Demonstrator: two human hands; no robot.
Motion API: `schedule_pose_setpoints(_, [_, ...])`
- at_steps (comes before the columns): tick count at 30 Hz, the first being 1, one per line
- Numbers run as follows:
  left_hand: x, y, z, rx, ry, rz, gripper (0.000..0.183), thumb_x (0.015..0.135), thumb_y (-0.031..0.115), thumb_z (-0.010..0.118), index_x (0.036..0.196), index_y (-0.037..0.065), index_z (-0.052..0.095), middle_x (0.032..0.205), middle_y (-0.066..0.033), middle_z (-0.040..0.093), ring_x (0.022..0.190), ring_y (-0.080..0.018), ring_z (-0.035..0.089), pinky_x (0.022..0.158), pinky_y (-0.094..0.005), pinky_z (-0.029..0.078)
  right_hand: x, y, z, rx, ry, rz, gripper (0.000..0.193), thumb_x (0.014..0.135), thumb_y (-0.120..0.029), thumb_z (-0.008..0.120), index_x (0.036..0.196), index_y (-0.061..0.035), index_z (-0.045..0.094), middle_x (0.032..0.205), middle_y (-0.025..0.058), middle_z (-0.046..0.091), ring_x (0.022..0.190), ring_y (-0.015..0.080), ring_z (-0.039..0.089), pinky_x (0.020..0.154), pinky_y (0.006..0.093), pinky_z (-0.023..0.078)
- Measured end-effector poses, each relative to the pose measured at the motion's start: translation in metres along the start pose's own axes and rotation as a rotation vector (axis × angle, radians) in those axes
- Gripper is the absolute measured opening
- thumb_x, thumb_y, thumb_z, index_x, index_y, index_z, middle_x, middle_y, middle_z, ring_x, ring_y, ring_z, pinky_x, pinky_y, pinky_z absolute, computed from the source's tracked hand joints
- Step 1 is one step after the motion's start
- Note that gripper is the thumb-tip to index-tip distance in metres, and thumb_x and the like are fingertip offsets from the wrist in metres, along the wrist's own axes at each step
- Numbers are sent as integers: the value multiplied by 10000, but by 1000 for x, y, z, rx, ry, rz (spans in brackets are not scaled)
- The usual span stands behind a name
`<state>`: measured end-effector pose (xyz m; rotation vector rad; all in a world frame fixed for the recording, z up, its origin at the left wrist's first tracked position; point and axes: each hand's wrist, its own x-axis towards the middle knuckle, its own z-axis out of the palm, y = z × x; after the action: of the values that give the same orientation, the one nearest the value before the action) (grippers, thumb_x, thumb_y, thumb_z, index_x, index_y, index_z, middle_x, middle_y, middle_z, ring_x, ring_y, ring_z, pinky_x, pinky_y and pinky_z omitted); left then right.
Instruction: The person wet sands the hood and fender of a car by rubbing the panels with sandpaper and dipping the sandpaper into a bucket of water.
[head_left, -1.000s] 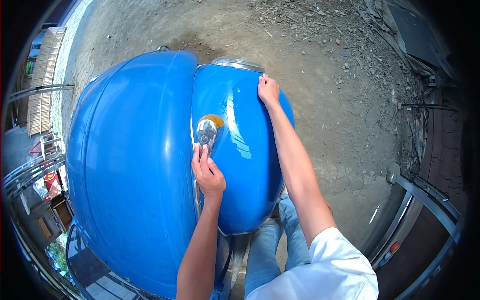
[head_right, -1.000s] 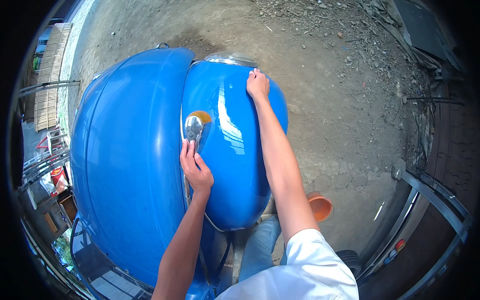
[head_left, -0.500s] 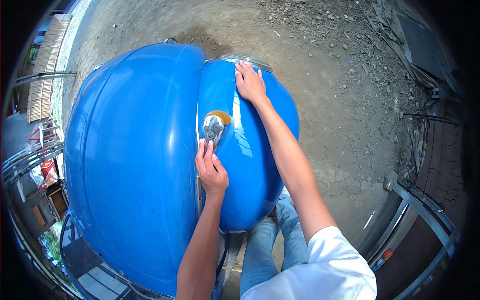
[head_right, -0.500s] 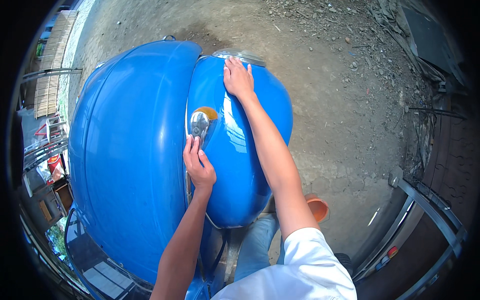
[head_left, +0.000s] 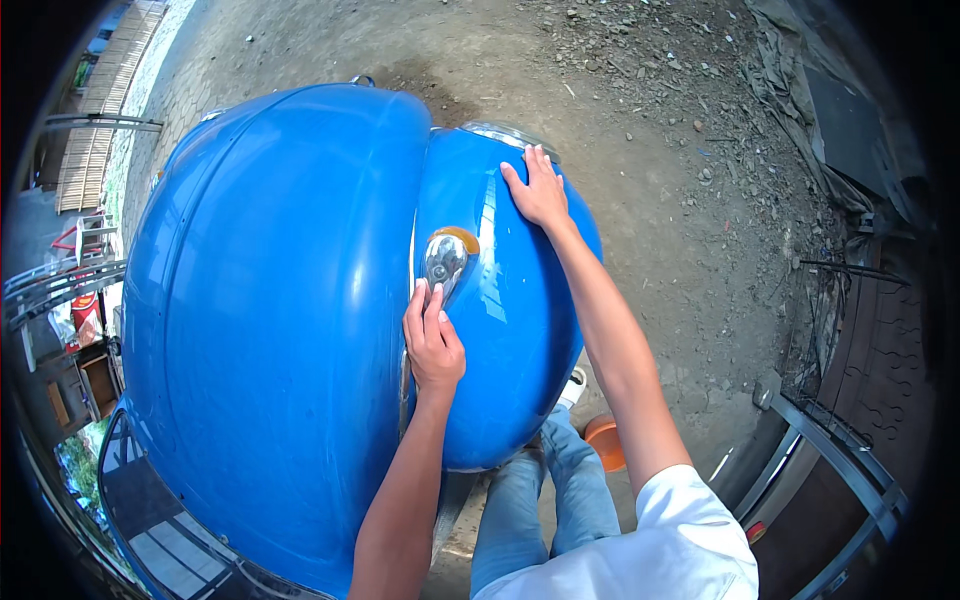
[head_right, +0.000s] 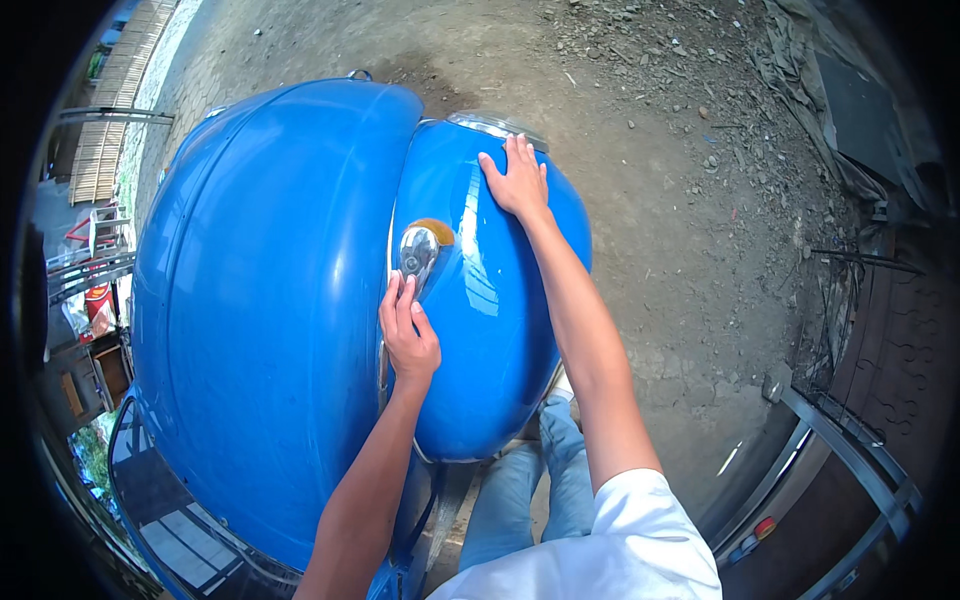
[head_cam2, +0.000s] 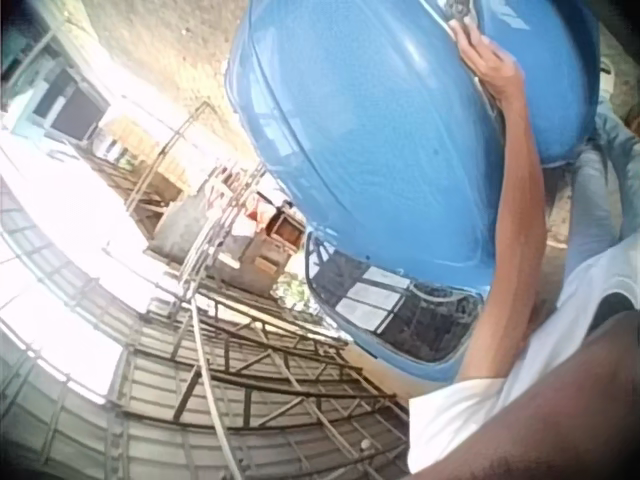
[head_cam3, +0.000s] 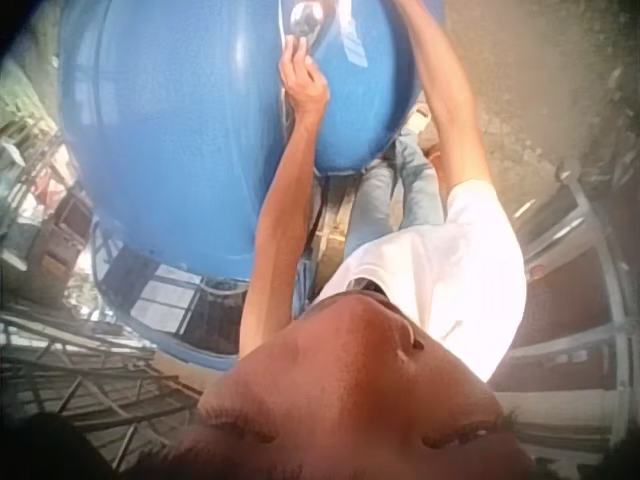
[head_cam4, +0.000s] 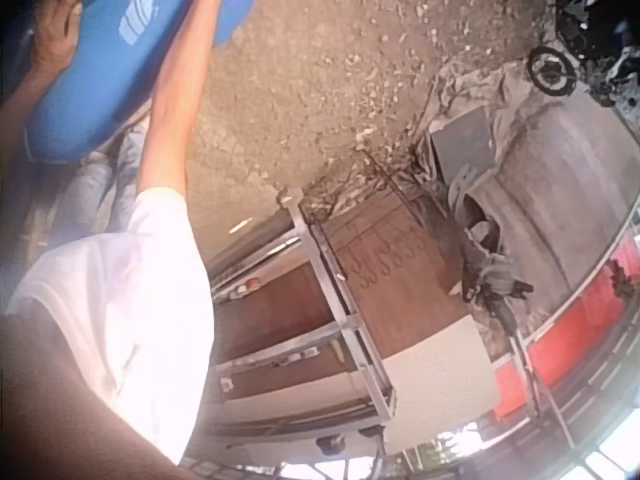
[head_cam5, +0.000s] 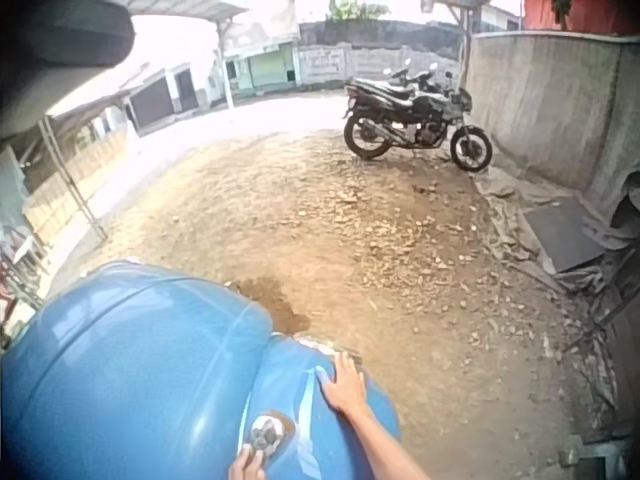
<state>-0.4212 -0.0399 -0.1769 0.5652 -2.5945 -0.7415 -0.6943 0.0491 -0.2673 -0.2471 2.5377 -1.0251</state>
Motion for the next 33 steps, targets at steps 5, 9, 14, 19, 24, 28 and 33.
schedule_pose_setpoints(5, [-1, -5, -4, 42, 21, 2, 360, 987, 15, 497, 1321, -13, 628, 1417, -235, 541, 1282, -398, 550, 1071, -476, 459, -9, -19, 18, -36, -10, -157, 848, 959, -600, 520, 1580, -51, 340, 1670, 167, 262, 1558, 331, 209, 1259, 496, 158])
schedule_pose_setpoints(9, [-4, -14, -13, 82, -7, 0, 366, 1024, 49, 462, 1353, -33, 598, 1436, -249, 523, 1329, -409, 516, 1095, -486, 427, -84, -13, 16, 39, -35, -252, 874, 924, -588, 597, 1572, -53, 357, 1662, 166, 286, 1553, 340, 224, 1246, 545, 168])
schedule_pose_setpoints(14, [-4, -5, -6, 76, 2, 24, 364, 1027, 61, 462, 1352, -30, 600, 1439, -239, 527, 1324, -405, 520, 1096, -487, 421, -35, -1, 0, 28, -38, -62, 937, 916, -673, 549, 1591, -64, 318, 1672, 147, 270, 1556, 322, 220, 1248, 545, 167])
schedule_pose_setpoints(19, [-4, 1, 13, 30, 1, 8, 365, 1028, 70, 465, 1351, -31, 600, 1443, -233, 525, 1333, -401, 512, 1112, -483, 410, -15, -19, 2, -61, 0, -112, 945, 927, -718, 471, 1567, -31, 359, 1660, 165, 289, 1555, 330, 214, 1256, 533, 145])
schedule_pose_setpoints(24, [-4, -14, -14, 115, 22, 4, 347, 1005, 42, 485, 1317, -16, 625, 1410, -237, 544, 1301, -407, 533, 1076, -489, 446, -157, -30, 15, -12, -78, -463, 845, 929, -554, 602, 1564, -49, 364, 1647, 163, 315, 1538, 355, 255, 1242, 561, 164])
schedule_pose_setpoints(28, [-9, -15, -9, 112, 14, 22, 348, 1005, 43, 484, 1318, -13, 625, 1410, -238, 543, 1302, -404, 534, 1075, -484, 450, -253, -21, 3, -78, -199, -462, 824, 917, -473, 587, 1587, -69, 329, 1666, 147, 281, 1545, 337, 251, 1243, 560, 162])
schedule_pose_setpoints(33, [0, -1, -2, 50, 16, 17, 360, 1031, 75, 468, 1350, -21, 604, 1429, -233, 534, 1318, -397, 526, 1102, -483, 421, -151, -20, 3, -38, -45, -494, 726, 956, -306, 500, 1592, -29, 286, 1671, 162, 259, 1555, 341, 213, 1259, 510, 149])
